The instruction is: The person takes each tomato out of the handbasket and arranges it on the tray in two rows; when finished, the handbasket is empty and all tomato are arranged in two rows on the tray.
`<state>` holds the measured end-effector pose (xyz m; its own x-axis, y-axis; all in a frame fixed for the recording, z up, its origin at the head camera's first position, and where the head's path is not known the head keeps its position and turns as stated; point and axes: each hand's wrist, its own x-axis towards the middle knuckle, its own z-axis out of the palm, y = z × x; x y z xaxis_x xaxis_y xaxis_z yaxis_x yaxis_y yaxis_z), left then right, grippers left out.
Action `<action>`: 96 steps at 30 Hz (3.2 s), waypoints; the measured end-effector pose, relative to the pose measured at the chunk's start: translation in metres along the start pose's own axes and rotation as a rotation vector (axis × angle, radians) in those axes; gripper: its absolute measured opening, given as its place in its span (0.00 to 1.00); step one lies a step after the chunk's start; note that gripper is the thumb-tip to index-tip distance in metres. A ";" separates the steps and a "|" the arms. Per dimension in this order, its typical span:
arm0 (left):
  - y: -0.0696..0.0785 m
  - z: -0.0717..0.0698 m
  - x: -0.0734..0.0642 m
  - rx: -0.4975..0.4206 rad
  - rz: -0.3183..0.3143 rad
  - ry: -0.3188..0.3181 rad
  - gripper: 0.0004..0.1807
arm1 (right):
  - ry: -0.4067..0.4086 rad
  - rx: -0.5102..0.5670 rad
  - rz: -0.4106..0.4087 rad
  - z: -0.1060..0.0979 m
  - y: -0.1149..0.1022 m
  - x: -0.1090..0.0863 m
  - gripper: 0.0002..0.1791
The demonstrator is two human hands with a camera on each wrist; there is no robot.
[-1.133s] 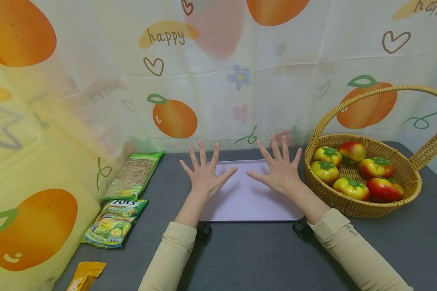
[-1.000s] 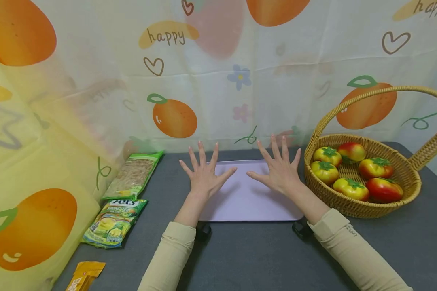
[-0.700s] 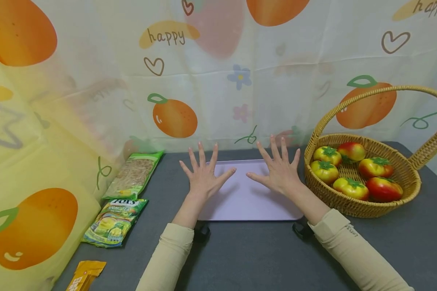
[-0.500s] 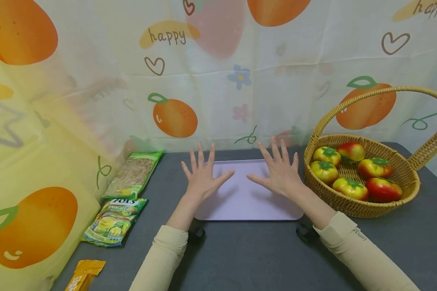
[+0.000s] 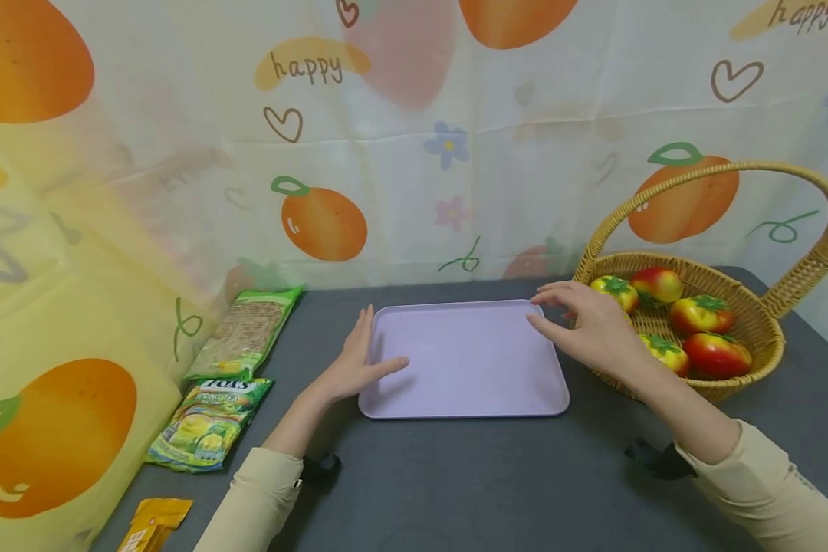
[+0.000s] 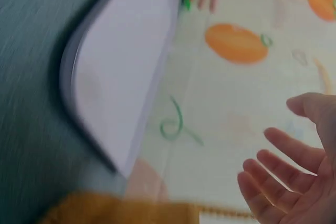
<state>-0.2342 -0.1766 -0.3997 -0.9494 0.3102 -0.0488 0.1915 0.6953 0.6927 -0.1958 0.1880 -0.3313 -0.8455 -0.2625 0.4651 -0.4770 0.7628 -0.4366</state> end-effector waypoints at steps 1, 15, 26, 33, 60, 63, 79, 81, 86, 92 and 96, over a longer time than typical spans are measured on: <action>-0.003 -0.001 -0.001 -0.005 0.002 -0.009 0.64 | 0.018 0.002 0.005 -0.007 0.005 -0.002 0.13; -0.021 -0.004 -0.009 -0.045 0.001 -0.145 0.67 | -0.231 -0.073 0.188 -0.050 0.077 -0.015 0.27; -0.024 -0.001 -0.011 0.012 0.021 -0.180 0.68 | -0.326 -0.085 0.193 -0.041 0.088 -0.011 0.37; -0.025 0.000 -0.012 0.054 0.051 -0.193 0.67 | -0.335 -0.063 0.151 -0.035 0.093 -0.010 0.36; -0.028 0.001 -0.015 0.212 0.115 -0.269 0.66 | -0.341 -0.104 0.170 -0.024 0.097 -0.016 0.37; -0.028 0.001 -0.015 0.220 0.118 -0.269 0.66 | -0.337 -0.108 0.170 -0.024 0.098 -0.016 0.37; -0.028 0.000 -0.014 0.234 0.114 -0.267 0.63 | -0.256 -0.097 0.189 -0.029 0.093 -0.019 0.38; -0.028 0.000 -0.014 0.234 0.113 -0.266 0.63 | -0.249 -0.099 0.198 -0.030 0.092 -0.019 0.39; -0.028 -0.001 -0.016 0.233 0.109 -0.265 0.63 | -0.215 -0.088 0.204 -0.034 0.086 -0.022 0.42; -0.028 -0.002 -0.016 0.226 0.107 -0.266 0.63 | -0.149 -0.085 0.207 -0.041 0.075 -0.025 0.42; -0.028 -0.002 -0.016 0.225 0.114 -0.266 0.64 | -0.101 -0.079 0.209 -0.049 0.066 -0.029 0.42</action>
<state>-0.2244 -0.2020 -0.4168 -0.8263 0.5315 -0.1864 0.3707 0.7624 0.5304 -0.1914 0.2746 -0.3359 -0.9453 -0.1490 0.2901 -0.2726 0.8493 -0.4522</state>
